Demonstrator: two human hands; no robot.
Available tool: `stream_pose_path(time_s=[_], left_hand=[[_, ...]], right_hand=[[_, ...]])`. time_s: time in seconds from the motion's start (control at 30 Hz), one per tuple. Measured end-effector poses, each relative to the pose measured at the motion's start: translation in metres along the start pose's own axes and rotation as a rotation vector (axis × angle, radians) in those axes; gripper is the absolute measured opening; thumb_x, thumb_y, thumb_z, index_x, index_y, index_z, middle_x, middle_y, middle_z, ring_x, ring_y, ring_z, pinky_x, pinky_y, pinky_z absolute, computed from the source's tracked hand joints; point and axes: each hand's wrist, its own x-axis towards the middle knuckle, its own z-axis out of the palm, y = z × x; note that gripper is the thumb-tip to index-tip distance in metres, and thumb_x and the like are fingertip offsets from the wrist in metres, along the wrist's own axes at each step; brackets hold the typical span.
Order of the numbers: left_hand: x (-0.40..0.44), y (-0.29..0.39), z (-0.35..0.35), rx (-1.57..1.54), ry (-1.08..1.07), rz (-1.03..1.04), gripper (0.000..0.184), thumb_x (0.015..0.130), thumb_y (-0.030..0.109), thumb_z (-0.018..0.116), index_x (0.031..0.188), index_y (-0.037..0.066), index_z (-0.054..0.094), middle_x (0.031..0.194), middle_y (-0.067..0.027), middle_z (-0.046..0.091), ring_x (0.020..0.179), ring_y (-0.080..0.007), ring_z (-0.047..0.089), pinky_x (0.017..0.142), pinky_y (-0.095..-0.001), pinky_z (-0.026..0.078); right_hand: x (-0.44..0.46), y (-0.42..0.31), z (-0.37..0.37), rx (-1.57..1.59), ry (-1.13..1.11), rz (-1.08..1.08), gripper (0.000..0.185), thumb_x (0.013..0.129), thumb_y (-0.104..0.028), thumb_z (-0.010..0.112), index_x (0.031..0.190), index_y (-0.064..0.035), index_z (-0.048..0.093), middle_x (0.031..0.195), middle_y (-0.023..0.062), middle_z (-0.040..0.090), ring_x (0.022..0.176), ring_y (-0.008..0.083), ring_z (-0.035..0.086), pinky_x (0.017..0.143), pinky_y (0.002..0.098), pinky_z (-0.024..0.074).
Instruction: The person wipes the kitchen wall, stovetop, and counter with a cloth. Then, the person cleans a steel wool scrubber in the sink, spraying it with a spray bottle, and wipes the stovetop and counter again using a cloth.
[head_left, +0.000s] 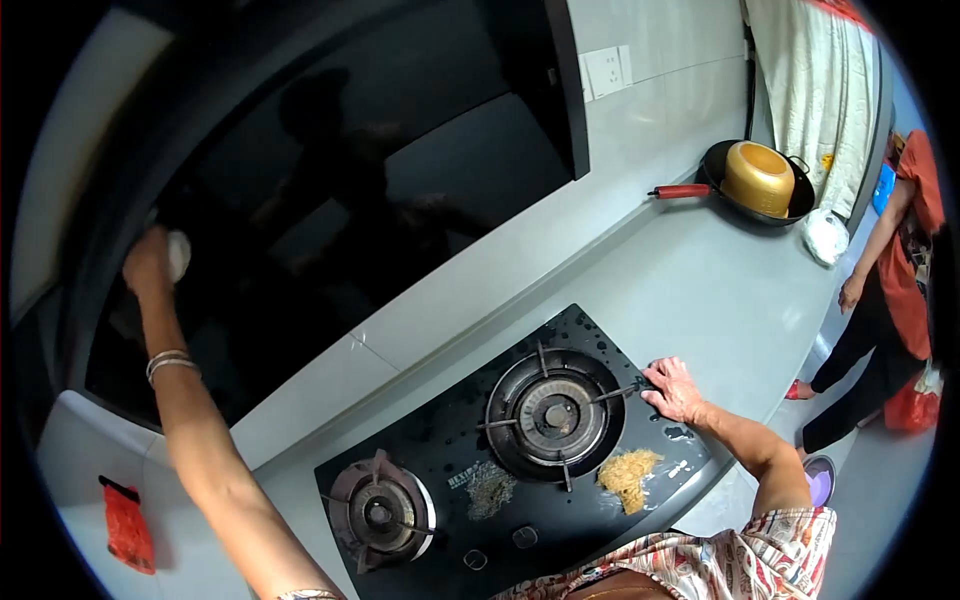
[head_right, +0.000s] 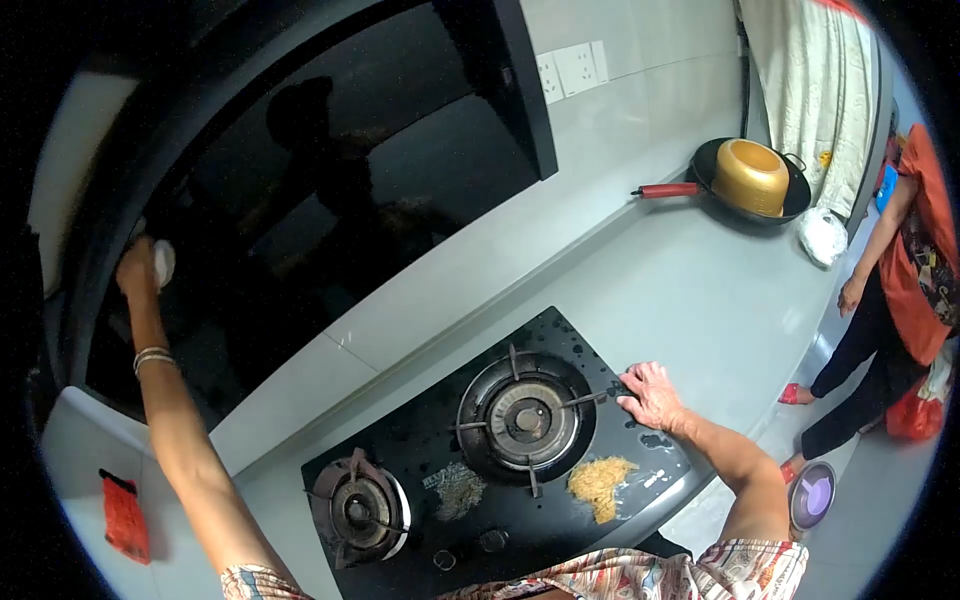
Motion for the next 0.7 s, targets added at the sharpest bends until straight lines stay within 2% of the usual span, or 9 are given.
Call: stream_pose_path(time_s=[0.03, 0.13, 0.2, 0.27, 0.33, 0.43, 0.47, 0.6, 0.7], left_hand=[[-0.020, 0.061, -0.048, -0.129, -0.138, -0.210, 0.047, 0.087, 0.038, 0.038, 0.107, 0.002, 0.060, 0.113, -0.0181, 0.056, 0.099, -0.0323, 0.055, 0.087, -0.0380, 0.040], [-0.029, 0.131, -0.060, -0.368, -0.028, -0.121, 0.046, 0.086, 0.037, 0.042, 0.108, 0.000, 0.059, 0.115, -0.0165, 0.055, 0.098, -0.0292, 0.056, 0.084, -0.0359, 0.042], [-0.037, 0.163, -0.077, -0.302, -0.191, -0.200, 0.049, 0.084, 0.041, 0.043, 0.106, 0.001, 0.060, 0.113, -0.0160, 0.057, 0.097, -0.0289, 0.056, 0.084, -0.0369, 0.042], [-0.023, 0.185, -0.046, -0.114, -0.237, 0.059, 0.049, 0.081, 0.040, 0.044, 0.106, 0.000, 0.060, 0.111, -0.0171, 0.058, 0.099, -0.0306, 0.056, 0.085, -0.0385, 0.042], [-0.072, 0.249, -0.088, -0.248, -0.141, 0.091, 0.043, 0.075, 0.030, 0.046, 0.102, 0.000, 0.061, 0.107, -0.0214, 0.058, 0.099, -0.0361, 0.055, 0.086, -0.0419, 0.044], [-0.095, 0.319, -0.106, -0.415, -0.152, 0.151, 0.040, 0.070, 0.027, 0.053, 0.101, 0.003, 0.061, 0.105, -0.0200, 0.058, 0.096, -0.0344, 0.057, 0.084, -0.0406, 0.046], [-0.100, 0.339, -0.109, -0.422, -0.177, 0.196, 0.052, 0.072, 0.028, 0.048, 0.118, 0.004, 0.050, 0.116, -0.0194, 0.053, 0.106, -0.0342, 0.052, 0.090, -0.0406, 0.041], [-0.132, 0.401, -0.114, -0.447, -0.230, 0.379, 0.072, 0.072, 0.025, 0.051, 0.137, 0.029, 0.022, 0.127, -0.0275, 0.031, 0.107, -0.0439, 0.048, 0.084, -0.0472, 0.044], [-0.168, 0.427, -0.093, -0.427, -0.259, 0.470, 0.072, 0.071, 0.023, 0.054, 0.136, 0.030, 0.024, 0.124, -0.0241, 0.034, 0.102, -0.0428, 0.051, 0.083, -0.0460, 0.045]], right_hand=[[0.000, 0.000, -0.001, 0.009, 0.002, -0.008, 0.044, 0.075, -0.032, 0.057, 0.109, -0.0042, 0.054, 0.102, 0.0139, 0.047, 0.097, 0.0298, 0.041, 0.085, 0.0397, 0.0329], [-0.001, 0.001, -0.002, 0.018, -0.006, 0.005, 0.043, 0.074, -0.031, 0.057, 0.108, -0.0044, 0.054, 0.102, 0.0139, 0.047, 0.097, 0.0298, 0.041, 0.085, 0.0397, 0.0330], [-0.002, 0.006, 0.000, 0.031, 0.012, -0.023, 0.043, 0.074, -0.031, 0.057, 0.108, -0.0043, 0.054, 0.102, 0.0139, 0.046, 0.098, 0.0296, 0.041, 0.085, 0.0397, 0.0330], [-0.001, 0.004, -0.003, 0.043, -0.010, -0.011, 0.044, 0.075, -0.032, 0.057, 0.108, -0.0040, 0.054, 0.103, 0.0138, 0.046, 0.098, 0.0294, 0.041, 0.085, 0.0396, 0.0329], [0.000, 0.007, -0.004, 0.058, -0.012, -0.004, 0.045, 0.075, -0.033, 0.057, 0.109, -0.0040, 0.054, 0.103, 0.0137, 0.046, 0.098, 0.0293, 0.040, 0.085, 0.0393, 0.0329], [-0.002, 0.007, -0.005, 0.070, -0.027, -0.007, 0.045, 0.076, -0.033, 0.057, 0.110, -0.0039, 0.053, 0.104, 0.0136, 0.046, 0.099, 0.0293, 0.040, 0.087, 0.0391, 0.0326], [-0.001, 0.009, -0.006, 0.071, -0.029, -0.005, 0.045, 0.076, -0.033, 0.057, 0.110, -0.0039, 0.053, 0.104, 0.0136, 0.046, 0.099, 0.0293, 0.040, 0.087, 0.0391, 0.0326], [-0.003, 0.015, -0.001, 0.144, -0.008, -0.018, 0.045, 0.076, -0.033, 0.057, 0.109, -0.0024, 0.054, 0.104, 0.0140, 0.046, 0.099, 0.0298, 0.041, 0.086, 0.0388, 0.0329], [-0.003, 0.015, 0.000, 0.129, 0.030, -0.044, 0.044, 0.076, -0.031, 0.057, 0.108, -0.0014, 0.054, 0.104, 0.0144, 0.046, 0.098, 0.0297, 0.041, 0.084, 0.0385, 0.0330]])
